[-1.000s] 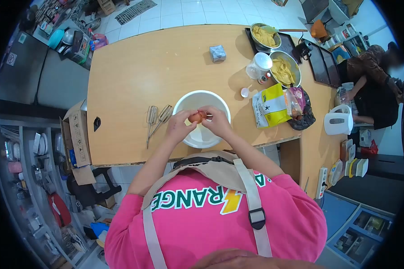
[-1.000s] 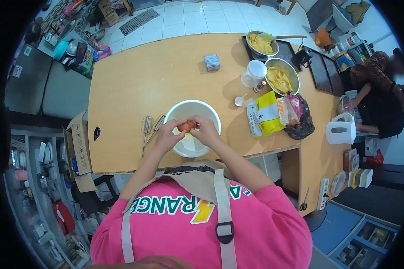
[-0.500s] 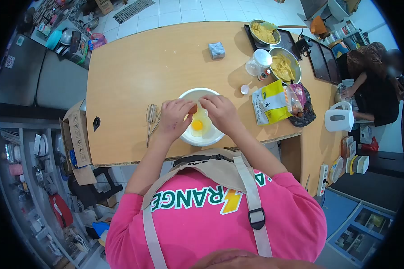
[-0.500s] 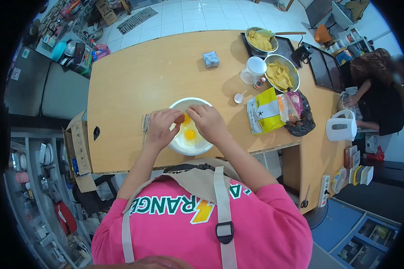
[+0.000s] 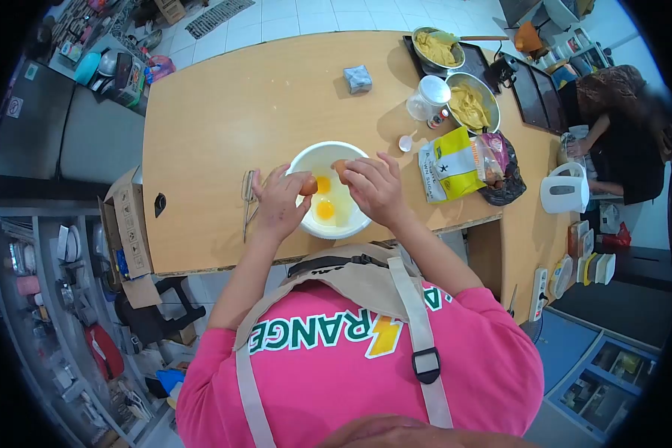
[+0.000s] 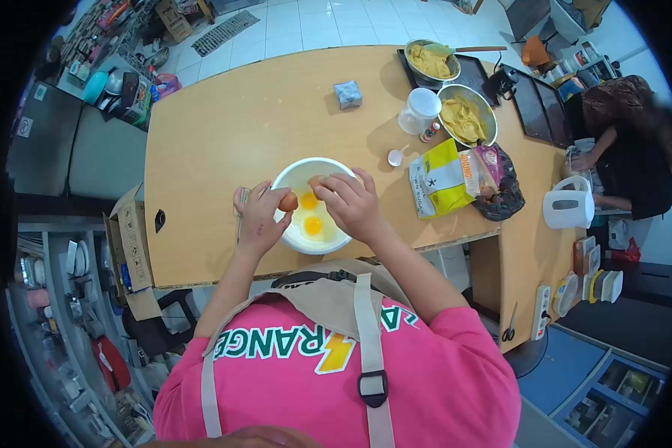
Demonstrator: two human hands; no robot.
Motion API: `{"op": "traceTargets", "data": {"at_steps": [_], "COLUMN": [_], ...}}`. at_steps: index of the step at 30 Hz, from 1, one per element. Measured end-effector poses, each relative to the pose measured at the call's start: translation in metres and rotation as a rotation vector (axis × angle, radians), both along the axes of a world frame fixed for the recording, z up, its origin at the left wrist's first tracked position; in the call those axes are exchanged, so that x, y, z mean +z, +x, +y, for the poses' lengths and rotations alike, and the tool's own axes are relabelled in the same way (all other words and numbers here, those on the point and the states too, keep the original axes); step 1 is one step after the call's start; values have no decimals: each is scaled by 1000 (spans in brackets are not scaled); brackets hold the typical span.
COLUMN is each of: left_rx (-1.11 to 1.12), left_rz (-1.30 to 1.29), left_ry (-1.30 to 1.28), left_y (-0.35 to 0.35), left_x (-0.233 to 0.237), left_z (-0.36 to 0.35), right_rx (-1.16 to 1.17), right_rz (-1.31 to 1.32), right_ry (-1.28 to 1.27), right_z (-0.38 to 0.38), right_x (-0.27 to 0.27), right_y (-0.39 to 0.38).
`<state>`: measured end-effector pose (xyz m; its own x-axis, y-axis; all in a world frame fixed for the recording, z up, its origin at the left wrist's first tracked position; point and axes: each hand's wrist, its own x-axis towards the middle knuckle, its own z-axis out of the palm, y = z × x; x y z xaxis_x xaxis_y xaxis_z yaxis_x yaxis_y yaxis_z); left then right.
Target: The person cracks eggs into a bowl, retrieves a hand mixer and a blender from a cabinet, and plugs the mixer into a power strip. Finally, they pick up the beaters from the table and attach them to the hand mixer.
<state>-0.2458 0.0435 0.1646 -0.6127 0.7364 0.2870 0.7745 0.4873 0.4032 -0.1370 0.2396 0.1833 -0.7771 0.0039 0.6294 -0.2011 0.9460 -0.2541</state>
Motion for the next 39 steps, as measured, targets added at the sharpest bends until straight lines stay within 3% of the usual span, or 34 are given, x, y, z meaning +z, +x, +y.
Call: {"op": "traceTargets", "data": {"at_steps": [3, 5, 11, 12, 14, 18, 24, 27, 29, 30, 32, 33, 35, 36, 38, 39], "left_rx": [-6, -15, -7, -4, -5, 8, -6, -9, -23, -32, -18, -9, 5, 20, -5, -28], "left_rz": [21, 27, -6, -5, 6, 30, 28, 20, 27, 35, 4, -34, -111, -187, -237, -287], "left_ry": [-4, -5, -12, -17, -17, -5, -19, -1, -11, -21, 1, 15, 72, 134, 209, 283], "left_y": [0, 1, 1, 0, 2, 0, 0, 0, 0, 0, -2, 0, 1, 2, 4, 5], "left_x": [1, 3, -3, -3, -2, -3, -2, -2, -3, -2, -1, -1, -3, -3, -4, -5], "left_z": [0, 1, -1, 0, 0, 1, 3, 3, 3, 4, 6, 5, 8, 11, 16, 18], "right_rx": [14, 35, 0, -2, -1, -21, 11, -16, -12, -15, -40, -38, -16, -18, 85, 85], "right_rz": [-9, -251, -45, -45, -290, -108, -321, -137, -489, -486, -488, -491, -432, -430, -553, -552], "right_ry": [19, 79, -16, -14, 80, -11, 67, -22, -6, -4, -667, -670, -977, -978, -1327, -1325], "right_z": [6, 10, 4, 6, 10, 4, 6, 3, 9, 9, 8, 10, 15, 15, 15, 14], "right_x": [-10, -25, -12, -18, -31, -15, -25, -19, -29, -28, -26, -32, -49, -49, -50, -47], "right_y": [-2, -2, -2, -2, -2, -4, -8, -8, -9, -9, -10, -10, -12, -12, -12, -11]}}
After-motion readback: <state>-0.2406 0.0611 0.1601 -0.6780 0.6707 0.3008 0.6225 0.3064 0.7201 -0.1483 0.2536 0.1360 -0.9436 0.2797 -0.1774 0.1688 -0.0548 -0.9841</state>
